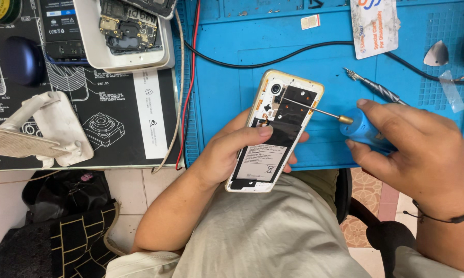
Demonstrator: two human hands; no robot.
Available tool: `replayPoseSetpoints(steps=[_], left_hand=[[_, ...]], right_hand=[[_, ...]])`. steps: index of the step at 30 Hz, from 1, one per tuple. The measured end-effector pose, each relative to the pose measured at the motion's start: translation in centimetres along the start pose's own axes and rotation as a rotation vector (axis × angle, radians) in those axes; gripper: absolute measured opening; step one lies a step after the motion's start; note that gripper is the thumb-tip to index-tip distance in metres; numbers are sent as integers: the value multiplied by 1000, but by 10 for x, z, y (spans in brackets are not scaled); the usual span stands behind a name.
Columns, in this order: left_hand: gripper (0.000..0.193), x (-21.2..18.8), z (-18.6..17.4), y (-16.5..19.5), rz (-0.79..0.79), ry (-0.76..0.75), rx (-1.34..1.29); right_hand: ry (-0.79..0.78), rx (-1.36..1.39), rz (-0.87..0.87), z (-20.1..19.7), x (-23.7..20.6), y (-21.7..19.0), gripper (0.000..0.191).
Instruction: The person pries around the edge of a smartphone with a metal pry tool to separate the cracked screen, lifts the display off the body, and holds the phone while using a blue electric screwdriver on its internal screws. They then power the phone on and handle the opened device on the repair mat.
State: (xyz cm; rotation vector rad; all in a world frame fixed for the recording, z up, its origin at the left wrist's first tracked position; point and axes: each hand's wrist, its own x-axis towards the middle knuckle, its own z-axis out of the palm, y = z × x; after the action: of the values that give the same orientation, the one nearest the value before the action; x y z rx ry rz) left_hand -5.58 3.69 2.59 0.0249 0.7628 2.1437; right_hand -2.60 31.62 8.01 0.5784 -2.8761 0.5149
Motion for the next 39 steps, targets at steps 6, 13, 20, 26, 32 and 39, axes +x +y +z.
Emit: replayPoseSetpoints(steps=[6,13,20,26,32,39], left_hand=[[67,0,1,0,7,2,5],[66,-1,0,0,-1,-10,-5],[66,0,-1,-1,-4,-9,-2],[66,0,-1,-2,9,-13,-11],[67,-1,-1,-1,5,-27,-16],[67,-2,-1,0,7,-26,-28]], right_hand=[[38,12,-15,2,-4,2,50],[3,32,-11,2,-4,0,52],[-10,27,-30,2,-2,-3,53],[22,33,-18,5,-5,-2,51],[62,50,-39,9,-7,-1,50],[147,65,-14,20,-14,2,51]])
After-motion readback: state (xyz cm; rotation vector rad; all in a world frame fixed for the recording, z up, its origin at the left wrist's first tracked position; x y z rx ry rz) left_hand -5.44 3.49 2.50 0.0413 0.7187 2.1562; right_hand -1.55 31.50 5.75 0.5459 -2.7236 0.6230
